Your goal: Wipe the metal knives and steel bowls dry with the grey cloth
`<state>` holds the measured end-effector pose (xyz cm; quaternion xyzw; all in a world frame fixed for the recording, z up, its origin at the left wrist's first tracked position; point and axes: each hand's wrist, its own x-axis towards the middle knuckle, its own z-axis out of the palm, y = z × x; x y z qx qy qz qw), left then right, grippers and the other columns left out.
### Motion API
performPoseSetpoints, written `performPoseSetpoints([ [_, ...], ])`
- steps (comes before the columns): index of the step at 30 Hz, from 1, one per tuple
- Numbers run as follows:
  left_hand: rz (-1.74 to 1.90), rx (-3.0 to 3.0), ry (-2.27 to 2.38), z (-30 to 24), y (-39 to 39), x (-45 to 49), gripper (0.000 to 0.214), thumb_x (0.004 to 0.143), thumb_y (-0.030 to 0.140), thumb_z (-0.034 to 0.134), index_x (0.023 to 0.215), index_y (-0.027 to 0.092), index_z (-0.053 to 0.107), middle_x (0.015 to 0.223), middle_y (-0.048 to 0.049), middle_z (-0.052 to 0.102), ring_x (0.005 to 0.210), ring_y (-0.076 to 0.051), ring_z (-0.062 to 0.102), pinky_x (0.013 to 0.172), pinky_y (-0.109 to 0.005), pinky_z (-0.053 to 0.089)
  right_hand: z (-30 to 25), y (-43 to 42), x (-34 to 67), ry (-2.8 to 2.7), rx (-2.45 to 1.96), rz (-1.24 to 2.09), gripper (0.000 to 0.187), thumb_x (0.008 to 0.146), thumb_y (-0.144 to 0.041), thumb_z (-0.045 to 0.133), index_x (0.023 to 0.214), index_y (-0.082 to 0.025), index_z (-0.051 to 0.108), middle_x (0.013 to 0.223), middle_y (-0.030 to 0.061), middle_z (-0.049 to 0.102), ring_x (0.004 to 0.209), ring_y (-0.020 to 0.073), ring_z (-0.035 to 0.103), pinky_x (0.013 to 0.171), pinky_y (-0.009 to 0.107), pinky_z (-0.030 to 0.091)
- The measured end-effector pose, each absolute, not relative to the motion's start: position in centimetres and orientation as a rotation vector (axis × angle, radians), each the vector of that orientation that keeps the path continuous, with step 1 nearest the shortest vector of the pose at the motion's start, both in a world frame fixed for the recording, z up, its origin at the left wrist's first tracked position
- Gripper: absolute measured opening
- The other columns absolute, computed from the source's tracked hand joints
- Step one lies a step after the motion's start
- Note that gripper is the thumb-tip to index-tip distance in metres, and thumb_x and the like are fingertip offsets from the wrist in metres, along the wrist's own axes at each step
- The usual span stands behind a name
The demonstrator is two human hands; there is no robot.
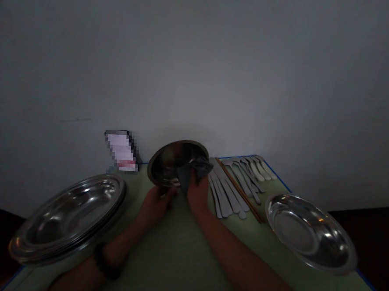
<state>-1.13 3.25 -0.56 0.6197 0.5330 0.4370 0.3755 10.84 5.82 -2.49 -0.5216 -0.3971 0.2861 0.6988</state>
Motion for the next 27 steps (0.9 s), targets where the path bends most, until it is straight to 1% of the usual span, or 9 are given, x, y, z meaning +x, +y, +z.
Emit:
performPoseSetpoints([
  [2, 1.181, 1.557, 1.363, -0.5, 3.2, -1.1, 0.029, 0.079, 0.042, 0.054, 0.096, 0.018, 0.052, 0.074, -0.002, 0.064, 0.046, -0.011, 0.054, 0.04, -0.021, 0.042, -2.6, 6.0, 10.9, -0.846, -1.15, 0.641, 0.052, 0.081, -0.048, 0.046, 0.118, -0.013, 0.053, 0.125, 0.0146, 0.057, 0.117, 0.0224, 0.051, 0.1, 0.037, 0.033],
  [5, 1.262, 1.542, 1.345, -0.3, 3.2, -1.4, 0.027, 0.081, 0.042, 0.053, 0.096, 0.02, 0.047, 0.073, 0.0006, 0.062, 0.046, -0.011, 0.054, 0.04, -0.021, 0.042, -2.7, 6.1, 11.0, -0.817, -1.152, 0.648, 0.056, 0.082, -0.049, 0.044, 0.122, -0.01, 0.05, 0.129, 0.0167, 0.053, 0.12, 0.0223, 0.048, 0.102, 0.037, 0.031],
  [8, 1.186, 1.598, 1.381, -0.4, 3.3, -1.8, 0.028, 0.078, 0.043, 0.057, 0.091, 0.018, 0.054, 0.07, 0.0001, 0.064, 0.043, -0.011, 0.052, 0.04, -0.021, 0.04, -2.6, 6.0, 11.1, -0.851, -1.188, 0.637, 0.054, 0.081, -0.049, 0.045, 0.115, -0.009, 0.055, 0.122, 0.018, 0.059, 0.116, 0.0245, 0.052, 0.099, 0.038, 0.034],
  [11, 1.078, 1.625, 1.425, -0.8, 3.5, -2.1, 0.028, 0.073, 0.043, 0.062, 0.08, 0.015, 0.063, 0.063, -0.002, 0.065, 0.041, -0.012, 0.052, 0.04, -0.023, 0.037, -2.5, 5.8, 11.0, -0.906, -1.216, 0.633, 0.046, 0.08, -0.049, 0.048, 0.104, -0.013, 0.062, 0.112, 0.0157, 0.065, 0.109, 0.0267, 0.056, 0.094, 0.039, 0.038],
  [14, 1.077, 1.615, 1.419, -0.9, 3.6, -2.0, 0.03, 0.072, 0.044, 0.063, 0.077, 0.014, 0.064, 0.063, -0.003, 0.065, 0.043, -0.014, 0.054, 0.04, -0.024, 0.038, -2.5, 5.7, 10.8, -0.893, -1.226, 0.641, 0.043, 0.08, -0.05, 0.048, 0.099, -0.015, 0.064, 0.106, 0.0144, 0.067, 0.105, 0.0274, 0.058, 0.091, 0.04, 0.04],
  [17, 1.153, 1.573, 1.415, -0.5, 3.5, -1.5, 0.032, 0.075, 0.045, 0.059, 0.09, 0.017, 0.058, 0.07, -0.0019, 0.065, 0.049, -0.014, 0.057, 0.041, -0.022, 0.04, -2.7, 6.0, 10.9, -0.832, -1.21, 0.667, 0.048, 0.081, -0.052, 0.046, 0.105, -0.014, 0.061, 0.113, 0.0153, 0.064, 0.109, 0.0263, 0.056, 0.095, 0.04, 0.038],
  [19, 1.234, 1.501, 1.405, -0.1, 3.3, -1.3, 0.031, 0.078, 0.045, 0.055, 0.096, 0.02, 0.051, 0.068, 0.002, 0.062, 0.045, -0.011, 0.054, 0.039, -0.02, 0.039, -2.8, 6.2, 11.0, -0.788, -1.196, 0.676, 0.052, 0.081, -0.052, 0.044, 0.112, -0.012, 0.057, 0.123, 0.0159, 0.059, 0.117, 0.025, 0.052, 0.1, 0.04, 0.034],
  [23, 1.338, 1.414, 1.399, 0.5, 3.0, -1.3, 0.025, 0.08, 0.043, 0.054, 0.09, 0.021, 0.046, 0.06, 0.0073, 0.054, 0.037, -0.006, 0.045, 0.037, -0.017, 0.037, -3.0, 6.4, 11.1, -0.765, -1.189, 0.665, 0.052, 0.081, -0.051, 0.044, 0.114, -0.012, 0.056, 0.126, 0.0155, 0.056, 0.12, 0.0241, 0.049, 0.102, 0.04, 0.031],
  [27, 1.265, 1.521, 1.432, 0.1, 3.4, -1.9, 0.021, 0.08, 0.041, 0.054, 0.086, 0.021, 0.05, 0.06, 0.0054, 0.057, 0.04, -0.009, 0.049, 0.04, -0.02, 0.038, -2.8, 6.2, 11.1, -0.821, -1.194, 0.653, 0.051, 0.082, -0.05, 0.044, 0.111, -0.011, 0.058, 0.121, 0.0166, 0.06, 0.116, 0.0254, 0.052, 0.101, 0.04, 0.033],
])
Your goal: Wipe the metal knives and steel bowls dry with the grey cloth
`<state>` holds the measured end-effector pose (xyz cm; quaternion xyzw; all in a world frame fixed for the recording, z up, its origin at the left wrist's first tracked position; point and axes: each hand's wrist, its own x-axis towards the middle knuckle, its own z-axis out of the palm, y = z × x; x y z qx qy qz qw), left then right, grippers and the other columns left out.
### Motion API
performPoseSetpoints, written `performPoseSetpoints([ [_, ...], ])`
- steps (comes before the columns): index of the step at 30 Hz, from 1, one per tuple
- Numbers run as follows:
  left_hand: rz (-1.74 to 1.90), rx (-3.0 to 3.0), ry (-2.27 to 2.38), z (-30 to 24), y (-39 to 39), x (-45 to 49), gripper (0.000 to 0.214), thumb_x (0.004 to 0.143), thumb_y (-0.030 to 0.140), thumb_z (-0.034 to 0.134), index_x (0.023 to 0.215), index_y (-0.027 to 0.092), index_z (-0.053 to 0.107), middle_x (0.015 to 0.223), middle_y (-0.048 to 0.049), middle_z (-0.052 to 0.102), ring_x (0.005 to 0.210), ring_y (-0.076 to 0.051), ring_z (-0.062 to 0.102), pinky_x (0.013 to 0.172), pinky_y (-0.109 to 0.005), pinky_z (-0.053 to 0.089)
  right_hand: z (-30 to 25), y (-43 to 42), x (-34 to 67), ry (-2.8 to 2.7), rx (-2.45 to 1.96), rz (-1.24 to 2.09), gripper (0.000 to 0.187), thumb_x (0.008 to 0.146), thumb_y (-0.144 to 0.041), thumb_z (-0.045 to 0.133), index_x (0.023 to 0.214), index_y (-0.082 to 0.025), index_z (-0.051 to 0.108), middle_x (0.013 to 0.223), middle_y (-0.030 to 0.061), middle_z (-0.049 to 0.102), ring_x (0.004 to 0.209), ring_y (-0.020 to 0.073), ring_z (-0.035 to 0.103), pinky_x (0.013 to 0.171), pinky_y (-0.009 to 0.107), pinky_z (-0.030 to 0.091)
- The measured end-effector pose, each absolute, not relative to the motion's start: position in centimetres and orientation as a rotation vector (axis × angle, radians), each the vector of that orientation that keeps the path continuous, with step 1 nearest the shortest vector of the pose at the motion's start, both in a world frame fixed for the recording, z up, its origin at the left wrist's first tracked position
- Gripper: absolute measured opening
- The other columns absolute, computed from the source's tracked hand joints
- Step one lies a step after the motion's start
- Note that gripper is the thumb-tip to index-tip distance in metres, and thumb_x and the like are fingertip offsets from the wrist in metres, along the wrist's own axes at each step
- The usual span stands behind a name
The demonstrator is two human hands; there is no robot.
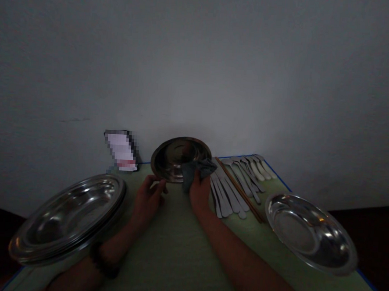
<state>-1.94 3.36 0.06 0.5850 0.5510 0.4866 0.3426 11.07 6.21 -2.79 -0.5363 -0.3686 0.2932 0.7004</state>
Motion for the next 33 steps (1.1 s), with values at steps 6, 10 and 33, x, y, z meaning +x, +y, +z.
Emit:
performPoseSetpoints([
  [6, 1.127, 1.681, 1.433, -1.0, 3.9, -2.1, 0.019, 0.072, 0.034, 0.063, 0.081, 0.017, 0.064, 0.084, -0.0086, 0.071, 0.085, -0.025, 0.065, 0.075, -0.034, 0.048, -2.4, 5.7, 10.8, -0.963, -1.227, 0.663, 0.053, 0.081, -0.051, 0.043, 0.106, -0.009, 0.062, 0.112, 0.0183, 0.064, 0.109, 0.027, 0.057, 0.095, 0.038, 0.037],
  [10, 1.172, 1.626, 1.427, -0.6, 3.6, -1.5, 0.028, 0.077, 0.038, 0.058, 0.096, 0.018, 0.058, 0.087, -0.0069, 0.068, 0.076, -0.021, 0.064, 0.066, -0.031, 0.049, -2.5, 5.8, 10.9, -0.89, -1.234, 0.678, 0.055, 0.081, -0.052, 0.042, 0.11, -0.008, 0.059, 0.118, 0.0185, 0.061, 0.114, 0.0265, 0.054, 0.097, 0.038, 0.036],
  [33, 1.248, 1.56, 1.386, -0.5, 3.4, -1.3, 0.023, 0.079, 0.037, 0.056, 0.093, 0.019, 0.049, 0.085, -0.0031, 0.062, 0.065, -0.014, 0.06, 0.054, -0.024, 0.046, -2.6, 6.1, 11.1, -0.783, -1.185, 0.729, 0.051, 0.081, -0.048, 0.046, 0.115, -0.011, 0.057, 0.125, 0.0158, 0.057, 0.12, 0.025, 0.049, 0.102, 0.039, 0.031],
])
